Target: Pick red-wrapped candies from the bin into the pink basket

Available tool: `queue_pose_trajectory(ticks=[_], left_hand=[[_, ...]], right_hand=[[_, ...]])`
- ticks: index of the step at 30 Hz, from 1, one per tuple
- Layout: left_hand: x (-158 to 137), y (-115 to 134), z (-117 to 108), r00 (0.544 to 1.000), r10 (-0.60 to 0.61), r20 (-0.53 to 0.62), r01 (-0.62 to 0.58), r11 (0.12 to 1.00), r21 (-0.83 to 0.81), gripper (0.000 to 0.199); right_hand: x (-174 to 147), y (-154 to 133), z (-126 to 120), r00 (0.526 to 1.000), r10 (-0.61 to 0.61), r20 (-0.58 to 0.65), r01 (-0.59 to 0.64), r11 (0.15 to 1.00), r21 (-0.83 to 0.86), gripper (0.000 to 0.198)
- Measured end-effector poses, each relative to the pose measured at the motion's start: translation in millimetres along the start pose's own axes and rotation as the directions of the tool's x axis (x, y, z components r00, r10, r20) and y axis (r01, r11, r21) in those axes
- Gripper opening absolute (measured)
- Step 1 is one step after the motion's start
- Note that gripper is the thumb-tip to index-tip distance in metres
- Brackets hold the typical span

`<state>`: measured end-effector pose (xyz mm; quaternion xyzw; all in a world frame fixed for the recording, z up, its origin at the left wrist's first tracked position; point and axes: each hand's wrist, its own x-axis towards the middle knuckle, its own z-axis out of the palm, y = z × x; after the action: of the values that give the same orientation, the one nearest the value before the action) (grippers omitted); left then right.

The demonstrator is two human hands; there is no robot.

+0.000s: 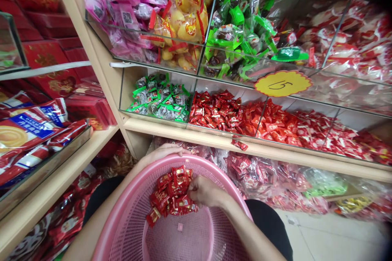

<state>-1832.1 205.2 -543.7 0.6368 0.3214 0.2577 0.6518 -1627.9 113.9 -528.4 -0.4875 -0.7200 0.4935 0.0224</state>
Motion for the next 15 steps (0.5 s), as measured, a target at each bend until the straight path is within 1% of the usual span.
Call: queue_pose_trajectory(ticks=[3, 6, 9, 11, 15], left_hand=[[0, -1, -1, 1.000, 0.009, -0.001, -0.009, 0.999, 0.044, 0.030], [0, 0, -1, 1.000, -0.004, -0.007, 0.004, 0.999, 0.040, 0.030], [-1, 2, 1, 1.000, -0.005, -0.008, 0.005, 1.000, 0.028, 0.029], [-1, 3, 2, 1.000, -0.014, -0.014, 0.014, 1.000, 0.028, 0.029], [-1, 1, 2, 0.999, -0.029, -0.037, 0.029, 0.999, 0.021, 0.029]], right_hand=[[-2, -6, -1, 0.998, 0.041, -0.043, -0.044, 0.998, -0.052, 0.024], [-4, -10, -2, 0.992, 0.067, -0.110, -0.082, 0.988, -0.132, 0.029], [-7, -10, -4, 0.987, 0.074, -0.145, -0.095, 0.985, -0.147, 0.028], [-9, -9, -6, 0.990, 0.058, -0.125, -0.075, 0.988, -0.137, 0.028], [-12, -9, -5, 0.999, 0.014, -0.041, -0.020, 0.988, -0.152, 0.029]])
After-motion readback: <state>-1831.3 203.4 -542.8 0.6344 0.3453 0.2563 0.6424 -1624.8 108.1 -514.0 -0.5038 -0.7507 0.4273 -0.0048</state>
